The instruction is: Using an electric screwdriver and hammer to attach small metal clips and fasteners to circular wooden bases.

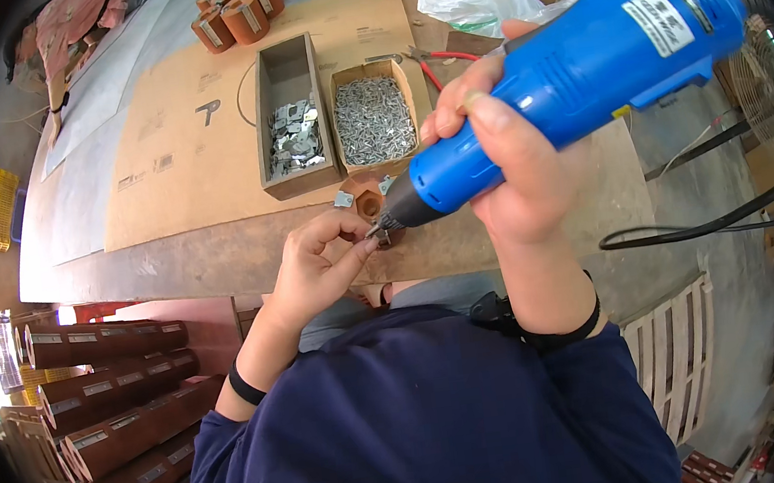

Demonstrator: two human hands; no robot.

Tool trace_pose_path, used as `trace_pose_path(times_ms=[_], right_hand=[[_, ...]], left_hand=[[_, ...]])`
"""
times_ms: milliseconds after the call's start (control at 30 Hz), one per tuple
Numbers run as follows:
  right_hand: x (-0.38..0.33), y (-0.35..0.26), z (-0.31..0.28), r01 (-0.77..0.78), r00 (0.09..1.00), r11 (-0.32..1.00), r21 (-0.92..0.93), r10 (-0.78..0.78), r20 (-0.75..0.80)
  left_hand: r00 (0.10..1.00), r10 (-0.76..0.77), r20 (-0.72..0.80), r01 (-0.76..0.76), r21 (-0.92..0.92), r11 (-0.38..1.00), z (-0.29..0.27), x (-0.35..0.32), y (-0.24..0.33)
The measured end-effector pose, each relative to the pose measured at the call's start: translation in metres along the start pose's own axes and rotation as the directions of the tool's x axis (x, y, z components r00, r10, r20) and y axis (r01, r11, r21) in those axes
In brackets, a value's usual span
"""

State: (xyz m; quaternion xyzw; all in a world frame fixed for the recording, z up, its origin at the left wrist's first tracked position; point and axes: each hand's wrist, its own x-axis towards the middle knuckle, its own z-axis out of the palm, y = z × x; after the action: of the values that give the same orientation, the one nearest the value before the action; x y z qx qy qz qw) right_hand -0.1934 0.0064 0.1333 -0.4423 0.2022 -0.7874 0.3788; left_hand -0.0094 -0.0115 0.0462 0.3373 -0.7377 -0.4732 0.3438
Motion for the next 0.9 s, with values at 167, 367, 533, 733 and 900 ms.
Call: trace_pose_path(times_ms=[167, 367, 533, 733, 900], right_hand=[[-0.005, 0.005, 0.001, -0.011, 1.000, 1.000, 0.001, 0.011, 0.016], [-0.008, 0.004, -0.001, 0.008, 0.990, 0.989, -0.151, 0.013, 0.139], [-0.009, 0.004, 0.006, 0.016, 0.984, 0.975, -0.220, 0.024, 0.177], [-0.007, 0.013, 0.013, 0.048, 0.987, 0.927, -0.373, 0.013, 0.160], [-0.007, 0.025, 0.018, 0.100, 0.983, 0.900, -0.425, -0.023, 0.182]], left_hand=[[0.999, 0.042, -0.026, -0.042, -0.014, 0.999, 0.001, -0.004, 0.000], [0.997, -0.082, 0.003, 0.082, -0.058, 0.995, 0.001, -0.007, 0.007], [0.993, -0.118, 0.024, 0.120, -0.072, 0.990, 0.002, -0.006, 0.001], [0.946, 0.293, -0.138, -0.255, 0.239, 0.937, 0.008, 0.003, -0.010], [0.949, 0.297, -0.103, -0.249, 0.327, 0.912, 0.013, -0.001, -0.017]])
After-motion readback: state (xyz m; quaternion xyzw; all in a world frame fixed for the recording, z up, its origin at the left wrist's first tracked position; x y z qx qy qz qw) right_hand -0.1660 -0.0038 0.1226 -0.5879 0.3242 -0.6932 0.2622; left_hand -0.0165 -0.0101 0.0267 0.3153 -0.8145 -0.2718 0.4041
